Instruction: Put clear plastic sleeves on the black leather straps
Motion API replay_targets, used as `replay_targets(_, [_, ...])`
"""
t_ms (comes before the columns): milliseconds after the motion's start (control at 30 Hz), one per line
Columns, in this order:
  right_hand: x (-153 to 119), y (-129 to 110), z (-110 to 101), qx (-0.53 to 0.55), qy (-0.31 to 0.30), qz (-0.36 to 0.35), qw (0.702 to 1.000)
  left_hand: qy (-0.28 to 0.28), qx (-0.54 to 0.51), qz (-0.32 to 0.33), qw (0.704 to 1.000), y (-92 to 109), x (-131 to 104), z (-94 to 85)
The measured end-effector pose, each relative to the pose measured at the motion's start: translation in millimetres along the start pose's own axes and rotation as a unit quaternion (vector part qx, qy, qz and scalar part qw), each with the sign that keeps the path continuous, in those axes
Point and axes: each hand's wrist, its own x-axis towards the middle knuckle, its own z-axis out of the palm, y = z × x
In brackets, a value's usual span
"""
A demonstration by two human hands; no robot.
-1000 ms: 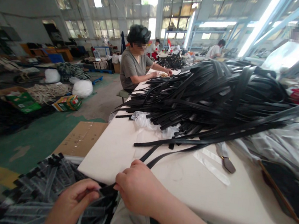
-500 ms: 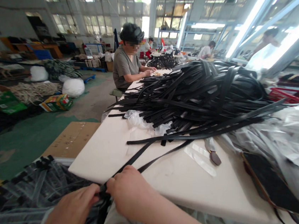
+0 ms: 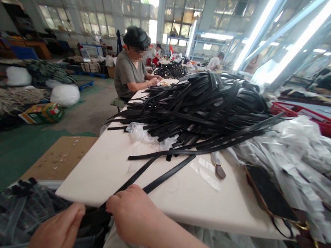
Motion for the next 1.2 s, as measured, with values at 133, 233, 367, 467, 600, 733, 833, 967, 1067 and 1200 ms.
replay_targets(133, [-2.5, 2.3, 1.9, 0.001, 0.006, 0.013, 1.000, -0.004, -0.030, 0.007, 1.000, -7.6, -2.7, 0.4])
replay_targets(233, [-3.5, 1.7, 0.1, 0.002, 0.015, 0.030, 0.999, -0.011, -0.004, 0.016, 1.000, -8.3, -1.4, 3.7])
replay_targets(367, [-4.1, -6.2, 2.1, 0.039, 0.015, 0.041, 0.998, -0.048, -0.009, 0.030, 0.998, 7.0, 3.3, 7.9])
replay_targets(467, [-4.8, -9.1, 8.3, 0.067, 0.009, 0.022, 0.997, -0.060, -0.086, 0.025, 0.994, 12.8, 1.4, 0.3])
replay_targets(600, [-7.2, -4.7, 14.3, 0.107, 0.035, 0.030, 0.993, -0.010, -0.250, -0.149, 0.957, -18.4, -14.7, -23.1])
replay_targets(733, [-8.7, -0.8, 14.2, 0.127, 0.035, 0.037, 0.991, -0.105, -0.207, -0.193, 0.953, -54.5, -27.2, -26.5])
replay_targets(833, [-8.1, -2.8, 12.9, 0.126, 0.030, 0.037, 0.991, -0.129, -0.097, -0.107, 0.981, -50.4, -24.3, -9.6])
replay_targets(967, [-9.2, -9.6, 6.8, 0.100, 0.026, 0.042, 0.994, -0.053, -0.022, -0.057, 0.997, -30.8, -19.2, 10.4])
replay_targets(1067, [-11.6, -15.9, -1.8, 0.075, 0.026, 0.047, 0.996, -0.019, 0.006, -0.047, 0.999, -23.0, -20.2, 12.5])
replay_targets(1200, [-8.2, -30.0, -6.4, 0.068, 0.024, 0.044, 0.996, 0.027, 0.043, -0.042, 0.998, -3.9, -17.3, 8.7])
